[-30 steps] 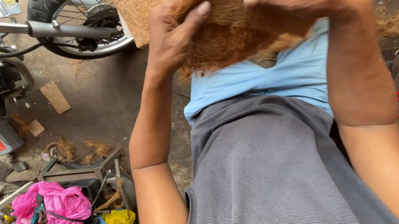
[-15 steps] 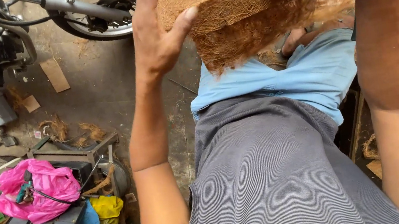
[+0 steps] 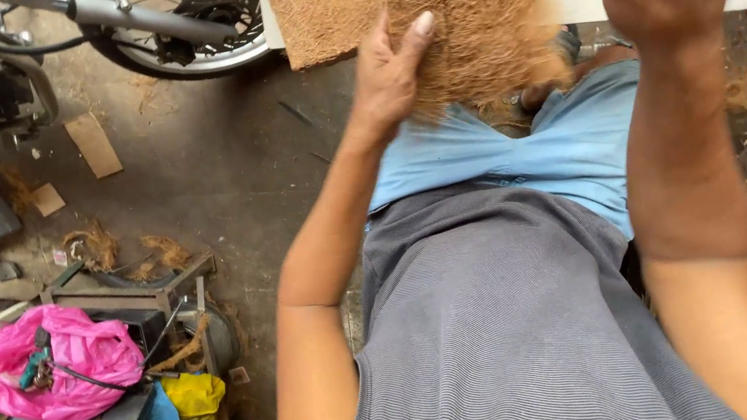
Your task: Trimming loose fibers from coconut mats using scissors and a heat gun to finish the edges.
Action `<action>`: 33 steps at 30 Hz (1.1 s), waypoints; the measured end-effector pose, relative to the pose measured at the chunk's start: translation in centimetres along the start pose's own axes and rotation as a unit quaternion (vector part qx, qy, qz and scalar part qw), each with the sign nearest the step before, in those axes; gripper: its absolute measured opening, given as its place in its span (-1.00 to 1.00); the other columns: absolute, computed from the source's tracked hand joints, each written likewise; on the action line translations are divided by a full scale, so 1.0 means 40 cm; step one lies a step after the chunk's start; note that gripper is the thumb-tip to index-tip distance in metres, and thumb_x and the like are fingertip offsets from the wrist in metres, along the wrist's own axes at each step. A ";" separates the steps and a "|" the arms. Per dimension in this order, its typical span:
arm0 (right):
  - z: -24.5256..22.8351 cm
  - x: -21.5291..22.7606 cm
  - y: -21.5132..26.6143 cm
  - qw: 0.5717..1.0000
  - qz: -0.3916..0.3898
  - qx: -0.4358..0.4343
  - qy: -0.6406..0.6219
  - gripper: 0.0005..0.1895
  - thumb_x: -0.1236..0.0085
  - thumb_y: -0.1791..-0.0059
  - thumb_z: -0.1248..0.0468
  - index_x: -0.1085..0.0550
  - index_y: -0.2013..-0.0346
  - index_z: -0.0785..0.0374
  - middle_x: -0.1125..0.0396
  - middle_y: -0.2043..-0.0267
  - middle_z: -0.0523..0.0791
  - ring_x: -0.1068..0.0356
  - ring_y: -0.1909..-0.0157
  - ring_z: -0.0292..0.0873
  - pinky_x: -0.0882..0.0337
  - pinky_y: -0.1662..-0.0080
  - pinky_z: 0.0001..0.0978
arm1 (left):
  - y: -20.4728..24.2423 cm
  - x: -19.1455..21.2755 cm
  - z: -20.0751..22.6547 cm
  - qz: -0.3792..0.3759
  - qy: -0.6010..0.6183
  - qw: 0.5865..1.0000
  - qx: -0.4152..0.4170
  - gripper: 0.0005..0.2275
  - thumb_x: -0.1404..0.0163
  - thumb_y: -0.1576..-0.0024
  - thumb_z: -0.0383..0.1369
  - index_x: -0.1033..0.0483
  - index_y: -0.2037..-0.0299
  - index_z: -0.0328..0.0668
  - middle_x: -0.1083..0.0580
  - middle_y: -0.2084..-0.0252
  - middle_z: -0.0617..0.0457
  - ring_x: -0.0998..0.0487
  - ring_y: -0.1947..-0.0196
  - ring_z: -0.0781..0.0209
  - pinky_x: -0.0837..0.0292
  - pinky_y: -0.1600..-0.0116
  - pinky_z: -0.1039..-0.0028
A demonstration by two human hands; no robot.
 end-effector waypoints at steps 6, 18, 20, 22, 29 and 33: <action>-0.050 -0.120 0.155 0.884 0.006 -0.269 -0.381 -0.29 0.37 -0.19 -0.17 -0.23 -0.18 0.51 -0.09 -0.22 0.28 -0.10 -0.28 0.27 -0.20 -0.28 0.21 | 0.004 -0.041 -0.144 0.149 0.115 0.980 -0.067 -0.56 -0.06 -0.18 -0.22 -0.35 -0.20 -0.28 -0.43 -0.19 -0.06 -0.38 -0.21 0.22 -0.20 -0.39 0.35; -0.104 -0.108 0.079 0.916 0.071 -0.227 -0.324 -0.67 -0.16 -0.04 0.54 -0.37 -0.09 0.42 -0.31 0.10 0.06 -0.29 0.19 -0.06 -0.40 0.17 -0.25 | 0.059 -0.030 -0.230 0.134 0.024 0.986 -0.095 -0.63 -0.16 -0.11 -0.21 -0.45 -0.05 -0.20 -0.54 0.05 0.04 -0.52 0.05 0.27 -0.45 -0.13 0.43; -0.097 -0.147 0.021 0.916 0.034 -0.206 -0.342 -0.60 -0.28 -0.05 0.42 -0.41 -0.15 0.46 -0.29 0.37 -0.03 -0.26 0.28 -0.08 -0.32 0.26 -0.23 | 0.054 -0.034 -0.235 0.118 0.039 0.986 -0.108 -0.65 -0.16 -0.12 -0.25 -0.47 -0.05 -0.22 -0.55 0.03 0.03 -0.53 0.04 0.27 -0.47 -0.13 0.41; -0.097 -0.196 -0.013 0.923 -0.037 -0.210 -0.320 -0.61 -0.31 -0.05 0.30 -0.38 -0.07 0.40 -0.29 0.31 0.04 -0.28 0.27 0.02 -0.33 0.30 -0.11 | 0.063 -0.040 -0.197 0.124 0.010 0.987 -0.100 -0.57 -0.16 -0.10 -0.20 -0.43 -0.12 -0.22 -0.51 -0.07 -0.01 -0.49 -0.07 0.22 -0.39 -0.22 0.37; -0.078 -0.273 -0.036 0.908 -0.086 -0.224 -0.343 -0.91 -0.24 -0.05 0.36 -0.49 0.24 0.32 -0.43 0.29 -0.01 -0.39 0.29 -0.02 -0.33 0.27 -0.14 | 0.047 -0.034 -0.235 0.109 0.111 0.987 -0.048 -0.52 -0.19 -0.07 -0.30 -0.36 -0.19 -0.27 -0.52 -0.07 -0.09 -0.52 -0.08 0.11 -0.43 -0.24 0.32; -0.073 -0.272 -0.035 0.892 -0.093 -0.251 -0.365 -0.94 -0.18 -0.04 0.39 -0.47 0.23 0.33 -0.45 0.27 -0.02 -0.42 0.29 -0.04 -0.36 0.28 -0.17 | 0.041 -0.031 -0.238 0.119 0.109 0.987 -0.023 -0.49 -0.20 -0.04 -0.23 -0.38 -0.16 -0.26 -0.52 -0.09 -0.11 -0.53 -0.09 0.09 -0.45 -0.24 0.31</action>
Point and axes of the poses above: each hand's wrist, its own y-axis away from the middle knuckle, its own x-axis out of the back of the hand, z = x × y, the point moved 5 cm from there along -y, towards the middle knuckle
